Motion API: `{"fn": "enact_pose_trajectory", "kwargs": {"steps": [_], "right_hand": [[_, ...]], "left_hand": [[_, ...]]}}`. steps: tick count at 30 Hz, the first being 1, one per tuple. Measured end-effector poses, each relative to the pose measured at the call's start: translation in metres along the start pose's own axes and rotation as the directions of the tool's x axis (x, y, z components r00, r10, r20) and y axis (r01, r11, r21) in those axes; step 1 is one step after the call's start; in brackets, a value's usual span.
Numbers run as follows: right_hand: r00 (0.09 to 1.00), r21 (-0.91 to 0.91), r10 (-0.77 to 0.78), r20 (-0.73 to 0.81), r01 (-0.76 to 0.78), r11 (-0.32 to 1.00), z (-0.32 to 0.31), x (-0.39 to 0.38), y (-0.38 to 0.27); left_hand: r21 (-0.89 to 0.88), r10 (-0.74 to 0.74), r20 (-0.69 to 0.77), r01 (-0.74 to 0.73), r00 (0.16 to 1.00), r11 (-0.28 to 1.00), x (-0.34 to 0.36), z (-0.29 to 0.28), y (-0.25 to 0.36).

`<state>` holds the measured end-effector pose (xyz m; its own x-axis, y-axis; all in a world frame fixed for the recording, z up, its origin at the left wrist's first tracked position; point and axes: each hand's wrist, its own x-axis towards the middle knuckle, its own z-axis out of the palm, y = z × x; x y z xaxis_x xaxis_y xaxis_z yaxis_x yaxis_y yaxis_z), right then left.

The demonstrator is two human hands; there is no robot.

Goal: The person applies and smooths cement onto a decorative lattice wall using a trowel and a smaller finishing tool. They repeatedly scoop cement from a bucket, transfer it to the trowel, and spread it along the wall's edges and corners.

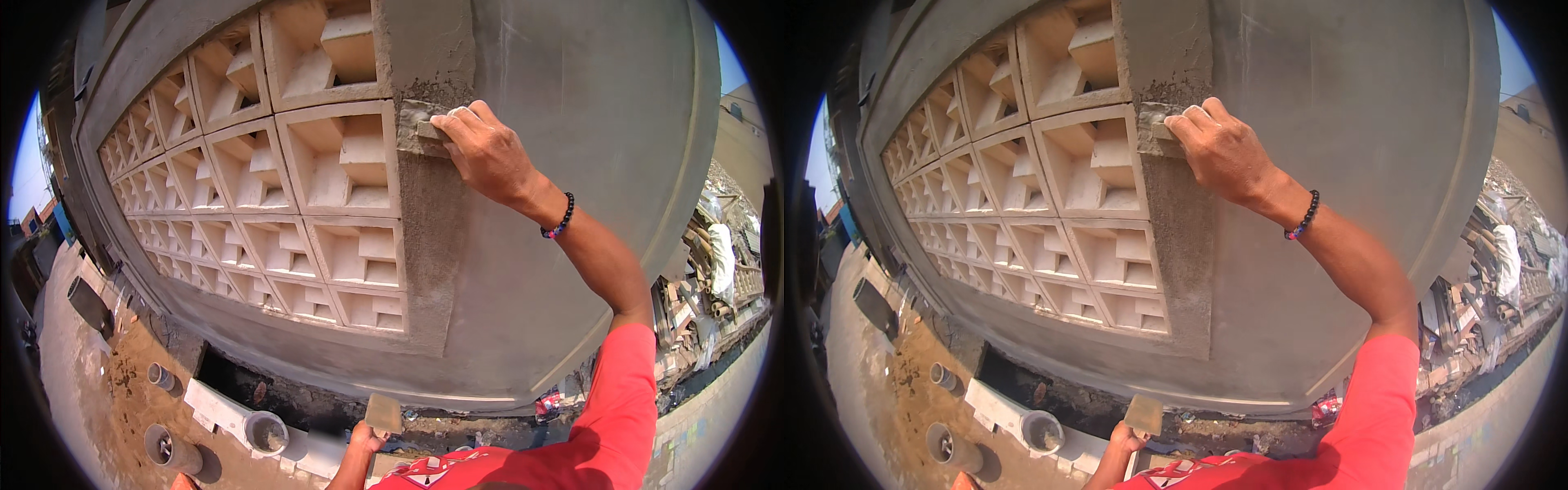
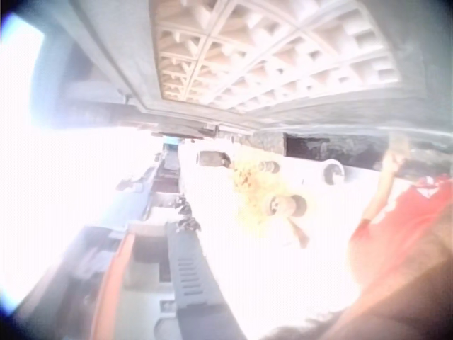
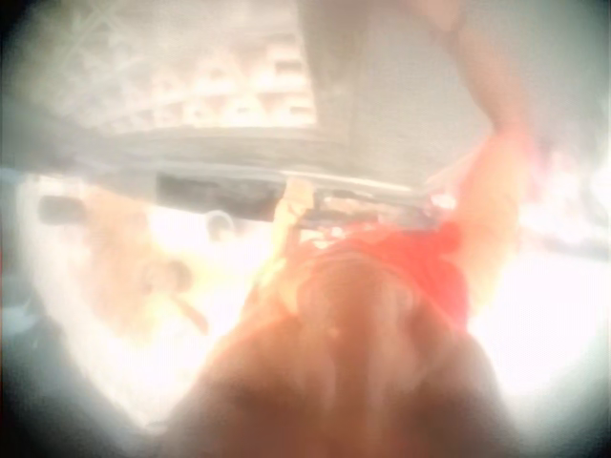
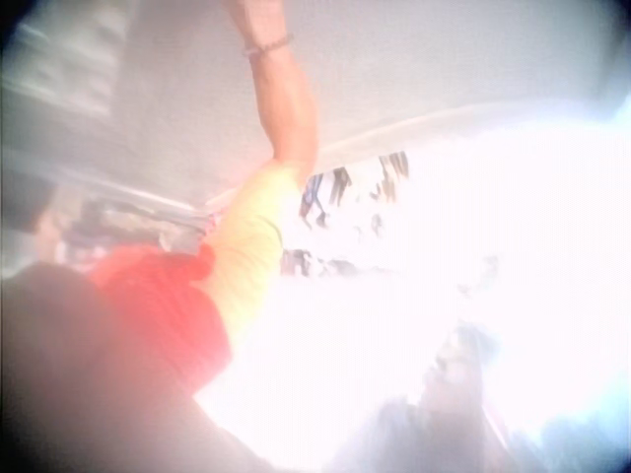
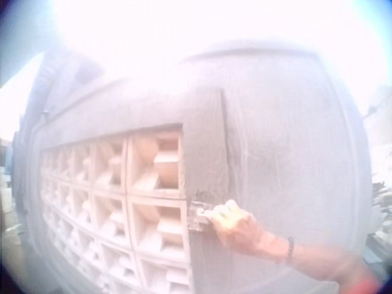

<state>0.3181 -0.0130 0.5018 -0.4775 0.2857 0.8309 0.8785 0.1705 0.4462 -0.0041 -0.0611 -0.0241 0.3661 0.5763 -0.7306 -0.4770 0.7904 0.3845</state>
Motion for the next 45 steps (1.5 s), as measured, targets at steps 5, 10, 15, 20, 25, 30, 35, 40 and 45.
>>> {"fn": "enact_pose_trajectory", "kwargs": {"steps": [5, 10, 15, 20, 25, 30, 35, 40, 45], "right_hand": [[0.800, 0.692, 0.589, -0.113, -0.361, 0.625, -0.042, 0.022, 0.023], [0.640, 0.826, 0.764, -0.083, -0.384, 0.412, -0.064, 0.073, 0.053], [0.724, 0.848, 0.689, -0.035, -0.344, 0.404, -0.039, 0.063, 0.047], [0.670, 0.859, 0.741, 0.037, -0.400, 0.319, -0.011, 0.006, 0.011], [0.667, 0.806, 0.716, 0.205, -0.530, 0.264, -0.021, -0.059, -0.009], [0.838, 0.594, 0.514, -0.184, -0.322, 0.737, -0.057, 0.012, 0.025], [0.913, 0.042, 0.312, -0.264, -0.312, 0.949, -0.086, 0.119, 0.060], [0.975, -0.013, 0.060, -0.212, -0.064, 0.998, -0.081, 0.136, 0.063], [0.998, -0.100, -0.061, 0.007, 0.062, 0.993, -0.037, 0.048, 0.025]], "left_hand": [[0.014, 0.026, 0.035, -0.026, 0.999, 1.000, -0.006, -0.001, 0.010], [0.037, -0.001, 0.066, -0.001, 0.998, 0.999, 0.001, -0.019, 0.011], [0.018, 0.015, 0.006, -0.016, 1.000, 1.000, -0.004, -0.010, 0.007], [-0.051, -0.008, -0.024, 0.007, 1.000, 0.999, -0.001, -0.009, 0.002], [-0.016, -0.002, 0.066, 0.003, 0.998, 1.000, 0.005, -0.008, 0.007], [-0.044, -0.009, 0.053, 0.011, 0.999, 0.999, 0.011, -0.007, 0.011], [-0.020, -0.014, 0.084, 0.016, 0.996, 1.000, 0.016, 0.003, 0.009], [-0.057, -0.047, 0.100, 0.053, 0.994, 0.997, 0.027, 0.005, 0.005], [-0.086, -0.054, 0.079, 0.061, 0.995, 0.994, 0.022, 0.002, 0.007]]}}
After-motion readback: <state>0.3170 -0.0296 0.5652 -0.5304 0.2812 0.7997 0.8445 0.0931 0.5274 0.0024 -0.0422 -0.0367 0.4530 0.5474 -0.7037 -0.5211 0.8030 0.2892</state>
